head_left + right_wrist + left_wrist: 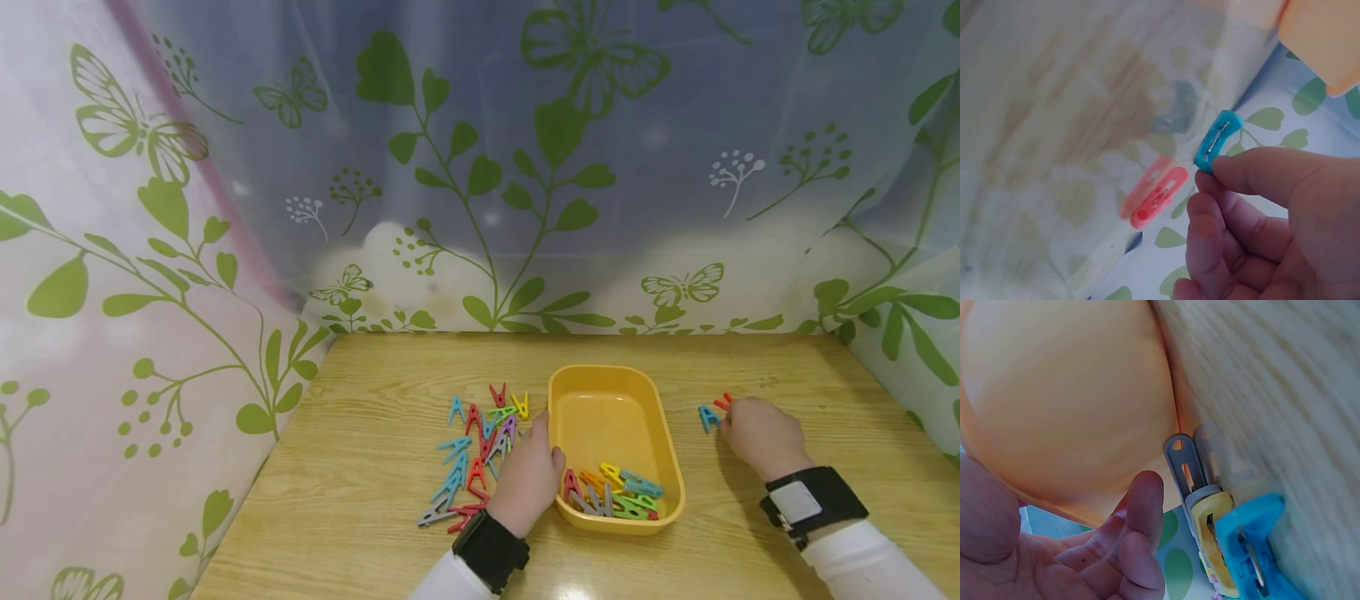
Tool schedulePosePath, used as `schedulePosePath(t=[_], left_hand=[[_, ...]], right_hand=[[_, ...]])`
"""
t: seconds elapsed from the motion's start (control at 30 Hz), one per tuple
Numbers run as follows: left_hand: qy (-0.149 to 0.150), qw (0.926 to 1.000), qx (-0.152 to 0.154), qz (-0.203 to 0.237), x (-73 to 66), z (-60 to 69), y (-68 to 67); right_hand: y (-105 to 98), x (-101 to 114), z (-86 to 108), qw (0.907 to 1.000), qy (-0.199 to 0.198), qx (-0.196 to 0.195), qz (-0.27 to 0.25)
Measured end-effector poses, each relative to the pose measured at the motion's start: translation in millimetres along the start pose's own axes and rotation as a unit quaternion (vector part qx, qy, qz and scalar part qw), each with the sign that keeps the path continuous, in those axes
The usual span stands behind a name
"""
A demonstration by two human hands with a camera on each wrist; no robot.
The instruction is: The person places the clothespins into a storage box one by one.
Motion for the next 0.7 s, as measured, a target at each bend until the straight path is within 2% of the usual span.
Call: schedulePosePath(t=[0.1,0.3,0.43,0.57,0.67,0.7], left_hand=[[-0.001,1.0,0.001,0.002,-0.5,-0.1,-0.3],[-0.007,1.0,0.002,0.0,0.0,0.2,-0.4],[-0.01,0.9999,0.004,0.005,0.3,0.3,-0.5],[-0.012,0.9999,0.005,0.007,0.6,-0.4,0.3],[-0.012,0.9999,0.006,0.007,0.8,-0.6,0.4],[-0.011,0.9999,0.006,0.007,0.8,-0.7,0.5]], right_hand=[[-4.7,0.7,1.7,0.9998,0.006,-0.017,-0.01],[-25.0,11.4,6.9,0.9957,0.002,-0.092,-0.016],[-46.4,31.4,15.1,0.9898,-0.013,-0.141,-0.014],[-68.0,58.4,28.3,0.9741,-0.049,-0.221,-0.005],[-78.3,78.0,36.9,0.9692,-0.066,-0.237,-0.005],[-79.9,84.0,38.9,0.9708,-0.067,-0.23,-0.009]])
Point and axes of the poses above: each hand's wrist, its own z-axis away from the middle knuckle, its own y-axis out of the palm, x = y × z, the point moved 6 cm from there along -z, towards the middle knuckle, and after that the axes turned 12 degrees about z, right-handed, at the moved point
